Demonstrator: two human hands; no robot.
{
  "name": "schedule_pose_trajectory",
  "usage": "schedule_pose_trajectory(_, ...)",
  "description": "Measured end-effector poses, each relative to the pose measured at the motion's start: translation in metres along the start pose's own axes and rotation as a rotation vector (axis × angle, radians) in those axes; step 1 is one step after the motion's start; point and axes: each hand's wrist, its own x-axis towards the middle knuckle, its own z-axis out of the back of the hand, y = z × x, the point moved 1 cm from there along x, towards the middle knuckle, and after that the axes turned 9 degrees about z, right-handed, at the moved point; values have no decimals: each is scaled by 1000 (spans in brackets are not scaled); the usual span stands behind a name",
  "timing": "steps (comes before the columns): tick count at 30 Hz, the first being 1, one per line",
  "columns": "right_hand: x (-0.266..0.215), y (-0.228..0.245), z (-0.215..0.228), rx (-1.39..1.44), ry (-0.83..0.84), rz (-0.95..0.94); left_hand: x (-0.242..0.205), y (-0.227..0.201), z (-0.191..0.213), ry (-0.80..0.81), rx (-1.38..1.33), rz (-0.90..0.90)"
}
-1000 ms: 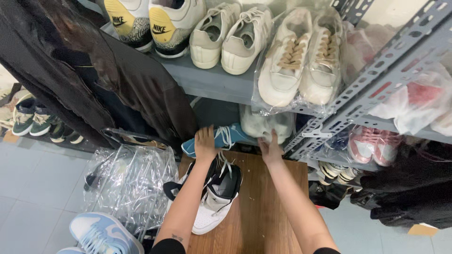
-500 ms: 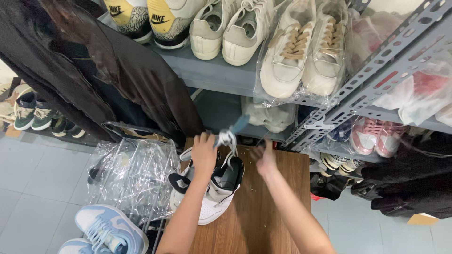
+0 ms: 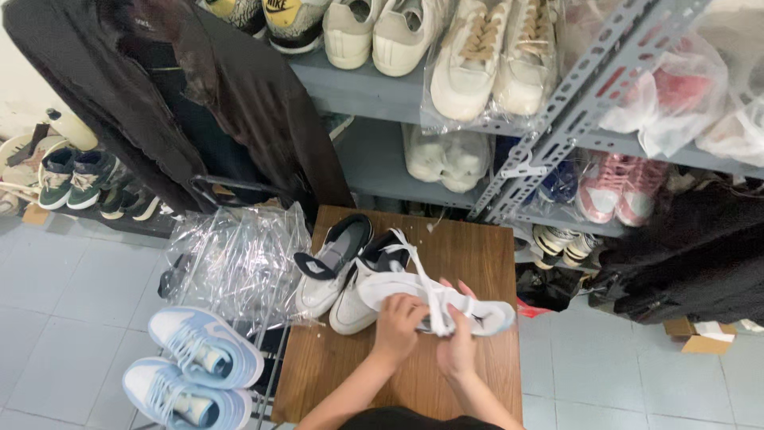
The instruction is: The person unlaces and removes the insoles from a pair of sneakers, places a shoe into a plastic bag, and then unlaces another pair of sneakers.
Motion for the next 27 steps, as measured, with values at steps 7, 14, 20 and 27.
schedule_pose_trajectory(7,5,-1,117,198,-282,18,1,-31,15,489,-118,46)
schedule_pose_trajectory(14,15,80,134,216,-325,361,32,62,27,-37,217,208)
schedule_pose_trajectory(20,6,137,91,226,-142,416,66,173,-14,285,449,656)
schedule_pose_trajectory(27,23,150,85,424,-158,271,108,244,-51,924,272,950)
